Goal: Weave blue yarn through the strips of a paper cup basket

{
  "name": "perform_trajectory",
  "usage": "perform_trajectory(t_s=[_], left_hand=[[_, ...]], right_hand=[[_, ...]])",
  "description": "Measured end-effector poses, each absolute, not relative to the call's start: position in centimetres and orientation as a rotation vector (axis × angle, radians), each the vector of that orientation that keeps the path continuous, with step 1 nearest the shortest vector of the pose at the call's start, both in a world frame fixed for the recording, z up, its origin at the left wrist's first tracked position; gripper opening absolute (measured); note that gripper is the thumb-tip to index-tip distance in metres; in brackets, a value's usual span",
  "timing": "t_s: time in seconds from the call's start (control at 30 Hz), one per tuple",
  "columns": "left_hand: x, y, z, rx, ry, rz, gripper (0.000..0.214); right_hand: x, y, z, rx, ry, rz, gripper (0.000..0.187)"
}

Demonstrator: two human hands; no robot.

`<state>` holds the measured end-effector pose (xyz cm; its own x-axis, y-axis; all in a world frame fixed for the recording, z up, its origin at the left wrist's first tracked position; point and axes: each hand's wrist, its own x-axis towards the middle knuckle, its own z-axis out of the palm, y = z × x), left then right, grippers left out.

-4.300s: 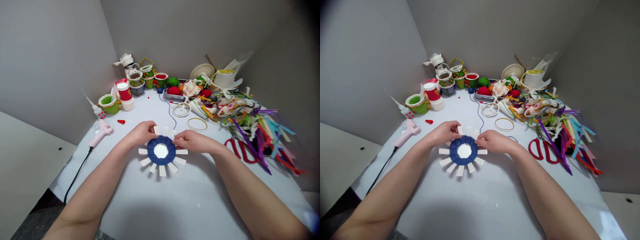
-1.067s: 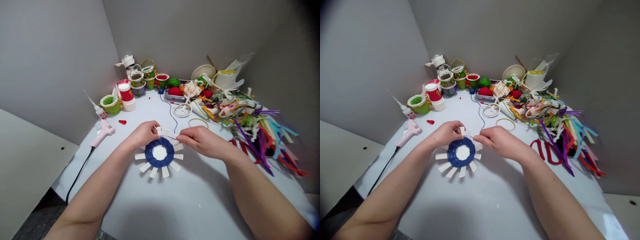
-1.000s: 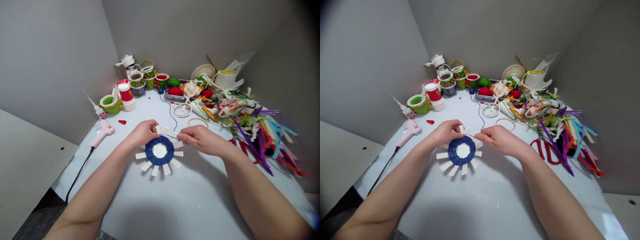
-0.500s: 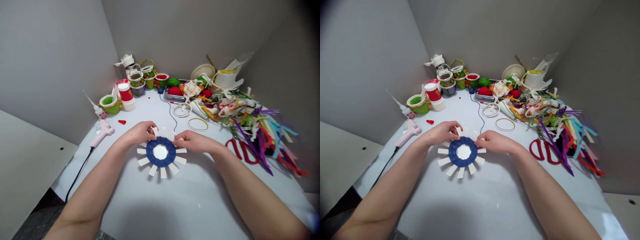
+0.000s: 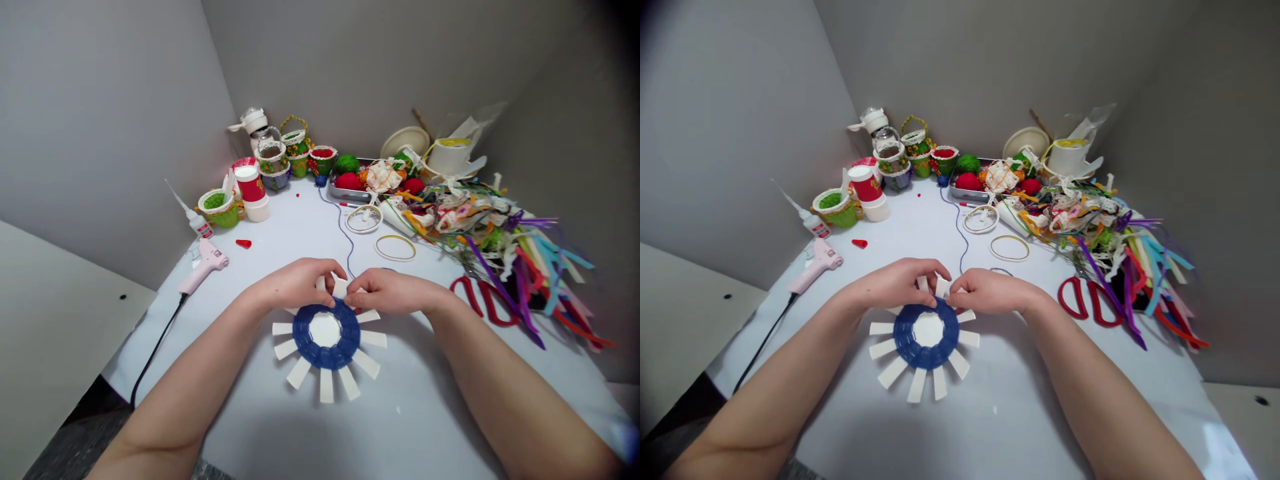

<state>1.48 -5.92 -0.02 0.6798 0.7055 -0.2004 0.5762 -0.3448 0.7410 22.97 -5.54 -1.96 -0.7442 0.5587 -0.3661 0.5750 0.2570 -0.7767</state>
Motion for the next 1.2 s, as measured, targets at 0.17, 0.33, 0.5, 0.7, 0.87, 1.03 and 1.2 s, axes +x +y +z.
perform_trajectory(t_s=[0.17, 0.33, 0.5, 0.7, 0.87, 1.03, 1.2], left_hand=[[1.7, -5.8, -0.5, 2.026, 1.094, 0.266, 0.033], [1.0, -5.1, -1.0, 2.011, 1.227, 0.303, 0.033], [0.8, -4.9, -1.3, 1.960, 1.294, 0.305, 0.034], [0.8, -4.8, -1.5, 1.928, 1.343, 0.310, 0.034], [0.6, -4.7, -1.8, 1.896, 1.346, 0.330, 0.032], [0.3, -4.4, -2.0, 1.856, 1.353, 0.397, 0.029], [0.1, -4.2, -1.9, 1.814, 1.411, 0.497, 0.027]], right_hand=[[23.3, -5.1, -1.8, 1.174, 2.494, -1.579, 0.043], [24.5, -4.5, -1.2, 1.220, 2.574, -1.513, 0.055], [25.1, -4.7, -0.1, 1.354, 2.692, -1.381, 0.048], [24.3, -6.1, 1.1, 1.509, 2.766, -1.128, 0.030], [23.7, -6.9, 1.5, 1.485, 2.859, -0.936, 0.032], [23.8, -6.7, 1.2, 1.514, 2.792, -0.944, 0.051], [23.7, -5.8, -0.1, 1.534, 2.672, -1.126, 0.057]])
